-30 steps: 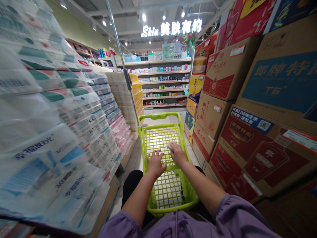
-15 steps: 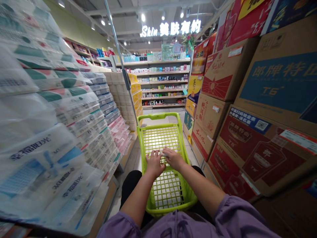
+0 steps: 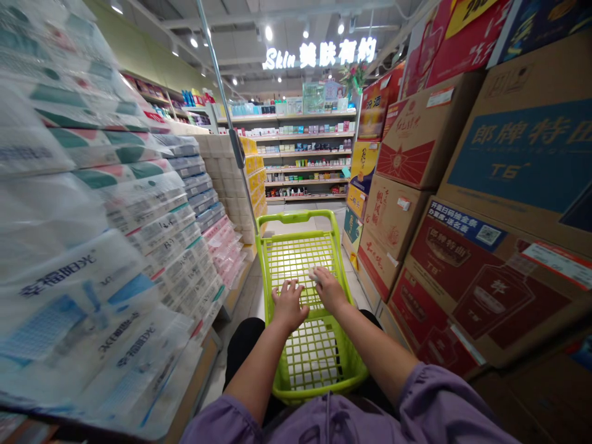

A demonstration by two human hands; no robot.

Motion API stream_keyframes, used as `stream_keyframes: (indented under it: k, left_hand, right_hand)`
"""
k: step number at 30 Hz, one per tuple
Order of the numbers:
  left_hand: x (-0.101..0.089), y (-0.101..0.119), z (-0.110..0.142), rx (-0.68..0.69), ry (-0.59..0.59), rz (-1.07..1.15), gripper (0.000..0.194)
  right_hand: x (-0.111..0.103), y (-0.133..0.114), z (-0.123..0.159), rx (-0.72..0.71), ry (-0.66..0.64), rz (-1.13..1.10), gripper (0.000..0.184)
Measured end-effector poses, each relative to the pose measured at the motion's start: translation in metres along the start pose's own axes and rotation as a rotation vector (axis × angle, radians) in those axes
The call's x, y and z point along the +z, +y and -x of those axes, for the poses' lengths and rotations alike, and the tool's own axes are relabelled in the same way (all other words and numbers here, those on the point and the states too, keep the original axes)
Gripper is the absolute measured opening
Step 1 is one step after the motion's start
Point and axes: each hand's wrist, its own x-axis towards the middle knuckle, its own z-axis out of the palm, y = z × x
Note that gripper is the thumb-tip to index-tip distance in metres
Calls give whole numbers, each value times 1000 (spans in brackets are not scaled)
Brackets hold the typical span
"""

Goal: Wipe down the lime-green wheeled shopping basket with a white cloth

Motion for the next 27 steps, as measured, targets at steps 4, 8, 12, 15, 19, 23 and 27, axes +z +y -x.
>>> stream_keyframes:
  k: [4,8,12,15,19,23,27]
  left_hand:
    - [-1,1,0,-11,-2,8,51]
    - [-3,2,0,-11,-6,2,52]
    - [-4,2,0,-8,-15,9,52]
    - [-3,2,0,-12,-21,12,52]
    - [-2,1,0,-4,-13,1,51]
    - [-2,1,0,-5,-22,-6,52]
    - [-3,2,0,-10,-29,-5,52]
  right_hand:
    - [0,2,0,37,32,58,53]
    - [1,-3,4,-96,-126,-18,54]
    - [-2,-2,1,36,-19,8,53]
    - [-2,-2,0,80,0,19,55]
    - [-2,-7,4,-97,-158,-83,57]
    - [-2,-4,1,-37,-56,-56,56]
    - [-2,-4,2,36,-17,-36,54]
